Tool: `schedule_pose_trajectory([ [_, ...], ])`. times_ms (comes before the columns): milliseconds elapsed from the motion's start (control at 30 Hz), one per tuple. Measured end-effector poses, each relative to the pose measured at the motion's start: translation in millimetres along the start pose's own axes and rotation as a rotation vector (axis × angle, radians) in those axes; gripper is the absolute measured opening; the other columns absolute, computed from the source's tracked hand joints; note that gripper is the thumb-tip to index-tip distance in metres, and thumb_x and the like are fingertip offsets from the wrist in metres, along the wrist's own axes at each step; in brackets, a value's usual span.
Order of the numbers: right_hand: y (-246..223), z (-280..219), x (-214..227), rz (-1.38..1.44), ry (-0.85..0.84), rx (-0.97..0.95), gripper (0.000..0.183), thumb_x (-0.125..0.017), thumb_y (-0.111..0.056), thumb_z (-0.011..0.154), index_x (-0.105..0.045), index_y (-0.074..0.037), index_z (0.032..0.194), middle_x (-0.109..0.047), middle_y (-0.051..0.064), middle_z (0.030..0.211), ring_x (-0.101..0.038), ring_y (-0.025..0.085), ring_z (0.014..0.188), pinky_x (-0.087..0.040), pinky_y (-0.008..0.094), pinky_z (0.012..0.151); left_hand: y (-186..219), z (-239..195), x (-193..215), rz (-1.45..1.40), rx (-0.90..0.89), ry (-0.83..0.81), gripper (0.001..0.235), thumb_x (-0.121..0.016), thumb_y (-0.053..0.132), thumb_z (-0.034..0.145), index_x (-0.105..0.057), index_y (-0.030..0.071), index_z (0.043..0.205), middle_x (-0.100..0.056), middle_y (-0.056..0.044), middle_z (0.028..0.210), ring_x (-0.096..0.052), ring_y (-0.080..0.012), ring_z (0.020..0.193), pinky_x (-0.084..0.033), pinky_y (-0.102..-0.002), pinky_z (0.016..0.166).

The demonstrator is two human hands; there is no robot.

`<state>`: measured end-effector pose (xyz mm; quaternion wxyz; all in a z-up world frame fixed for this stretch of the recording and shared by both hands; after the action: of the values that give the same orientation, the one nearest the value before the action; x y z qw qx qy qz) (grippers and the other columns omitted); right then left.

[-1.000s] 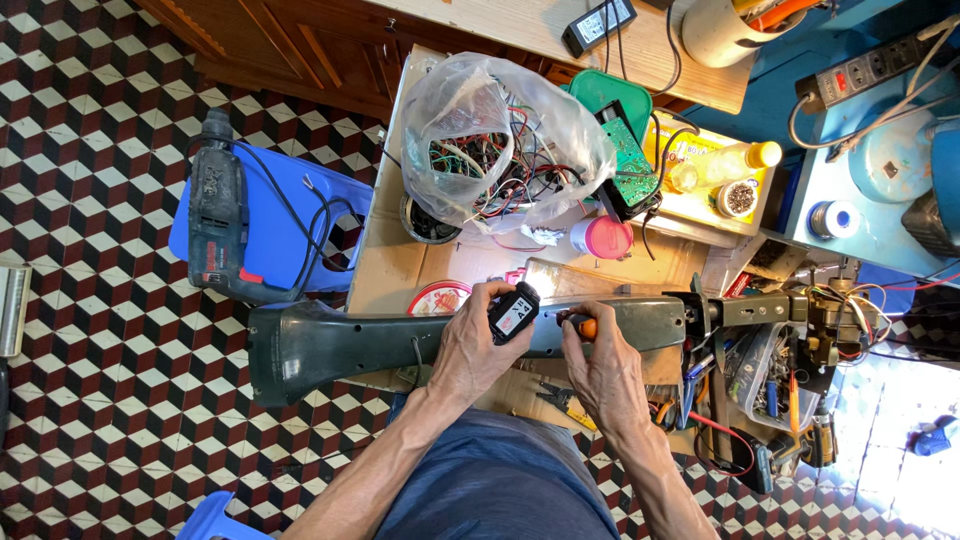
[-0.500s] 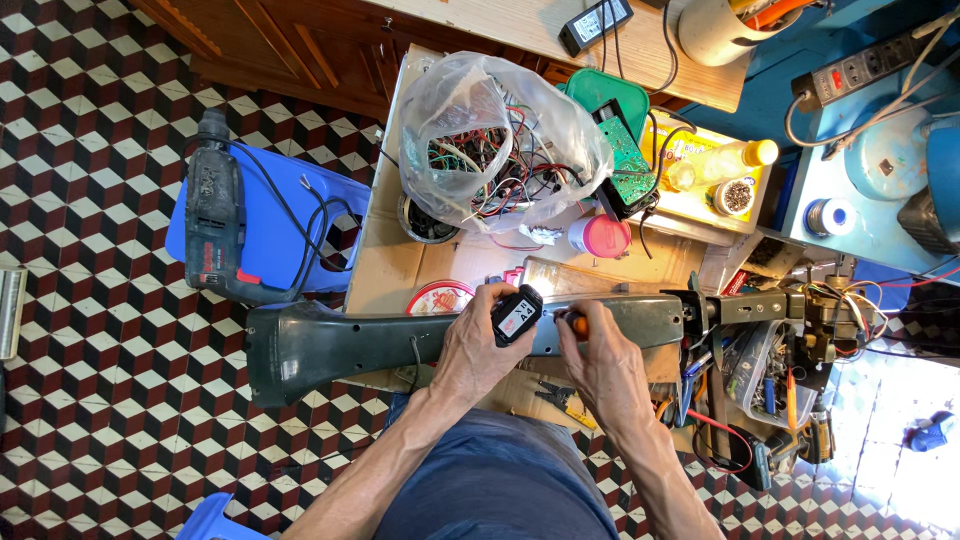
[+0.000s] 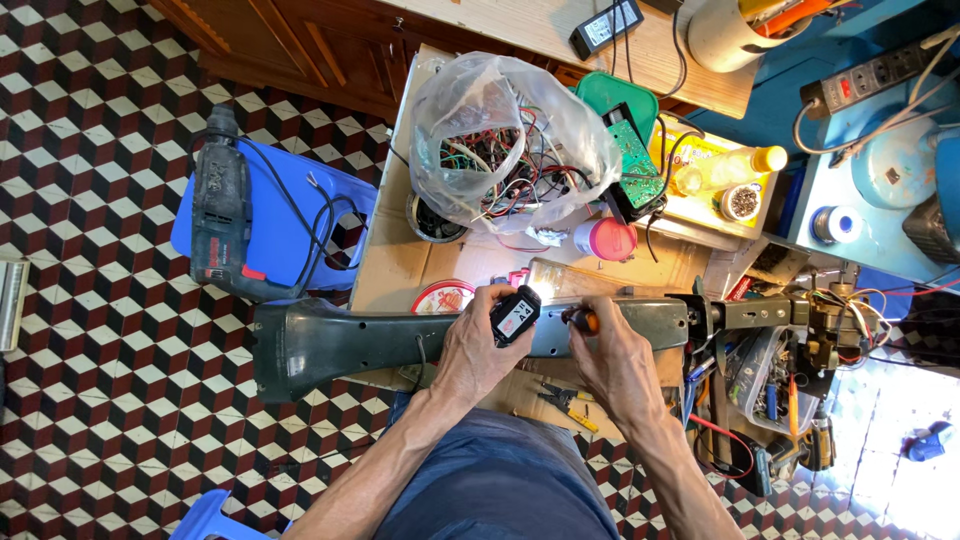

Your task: The person works on a disassembled electric scooter frame at a cluttered workbench. They use a screwdriver to tighten screws on the frame and a small flashlight to illuminate the interior. The person also handles a power tool and various wires on the bench.

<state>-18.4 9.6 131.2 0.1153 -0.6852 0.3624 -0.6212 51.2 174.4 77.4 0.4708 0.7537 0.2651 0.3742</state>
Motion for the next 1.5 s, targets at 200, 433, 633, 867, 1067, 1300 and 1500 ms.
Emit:
schedule_pose_trajectory([
  [200, -1.8, -4.6, 2.4, -0.038, -0.01, -0.074, 0.03, -0.068, -0.012, 0.092, -0.051, -0.001, 0.113, -0.07, 0.022, 0.098, -0.074, 0.036, 0.08, -0.057, 0.046, 0.066, -0.2, 0.6, -3.0, 0.023, 0.009, -0.014, 0.055, -0.078, 0.027, 0.084, -0.05, 0.006, 0.125, -0.068, -0.014, 0.104, -0.074, -0.0242, 0.091, -0.06, -0.037, 0.079],
  [433, -9.4, -4.2, 2.3, -0.024, -0.004, -0.063, 0.028, -0.068, -0.01, 0.091, -0.05, 0.001, 0.109, -0.067, 0.024, 0.095, -0.071, 0.039, 0.078, -0.053, 0.048, 0.065, 1.8, 0.8, -2.0, 0.022, -0.024, 0.038, 0.054, -0.079, 0.025, 0.083, -0.052, 0.006, 0.124, -0.069, -0.016, 0.105, -0.073, -0.0291, 0.092, -0.058, -0.041, 0.08],
  [633, -8.1, -8.5, 4.5, 0.019, 0.06, -0.043, 0.027, -0.068, -0.009, 0.089, -0.051, -0.001, 0.108, -0.067, 0.024, 0.093, -0.072, 0.04, 0.079, -0.054, 0.047, 0.066, 4.9, 0.8, -2.6, -0.001, -0.004, 0.055, 0.052, -0.08, 0.025, 0.082, -0.053, 0.007, 0.123, -0.071, -0.016, 0.102, -0.074, -0.0312, 0.09, -0.059, -0.042, 0.078],
  [867, -13.0, -6.4, -0.9, -0.04, 0.034, 0.02, 0.029, -0.068, -0.006, 0.088, -0.05, -0.002, 0.11, -0.064, 0.022, 0.097, -0.067, 0.043, 0.082, -0.051, 0.049, 0.066, 3.3, 4.2, -9.0, -0.007, 0.006, 0.081, 0.057, -0.08, 0.023, 0.077, -0.047, 0.007, 0.12, -0.072, -0.017, 0.093, -0.074, -0.0328, 0.083, -0.059, -0.044, 0.072],
  [1067, -21.3, -13.3, -4.1, -0.008, 0.016, 0.03, 0.027, -0.065, -0.005, 0.087, -0.052, -0.004, 0.111, -0.065, 0.021, 0.098, -0.069, 0.04, 0.078, -0.052, 0.048, 0.066, -15.4, 12.5, -2.7, 0.108, -0.004, 0.168, 0.054, -0.082, 0.022, 0.08, -0.047, 0.006, 0.119, -0.069, -0.02, 0.091, -0.071, -0.0377, 0.082, -0.055, -0.048, 0.072],
  [1300, -5.2, -4.6, 0.2, -0.024, 0.026, -0.099, 0.029, -0.068, -0.01, 0.089, -0.051, -0.002, 0.111, -0.067, 0.023, 0.098, -0.072, 0.039, 0.08, -0.056, 0.048, 0.067, -45.6, 43.2, 7.2, -0.169, -0.13, 0.167, 0.062, -0.077, 0.023, 0.085, -0.043, 0.005, 0.134, -0.07, -0.015, 0.107, -0.072, -0.0267, 0.09, -0.057, -0.043, 0.079],
  [1500, -14.0, -6.2, -1.5, -0.031, 0.049, -0.02, 0.028, -0.068, -0.009, 0.088, -0.051, -0.002, 0.11, -0.067, 0.022, 0.098, -0.071, 0.039, 0.079, -0.054, 0.048, 0.067, -97.5, 61.2, -10.1, -0.478, 0.238, 0.03, 0.061, -0.082, 0.023, 0.078, -0.051, 0.008, 0.129, -0.068, -0.011, 0.103, -0.068, -0.0153, 0.076, -0.059, -0.033, 0.062],
])
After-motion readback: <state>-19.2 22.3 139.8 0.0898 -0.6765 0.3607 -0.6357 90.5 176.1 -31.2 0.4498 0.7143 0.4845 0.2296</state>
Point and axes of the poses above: each hand's wrist, its own z-axis towards the middle knuckle, its own x-axis out of the back of the hand, y = z × x, the point moved 7 cm from there along z, towards the middle knuckle
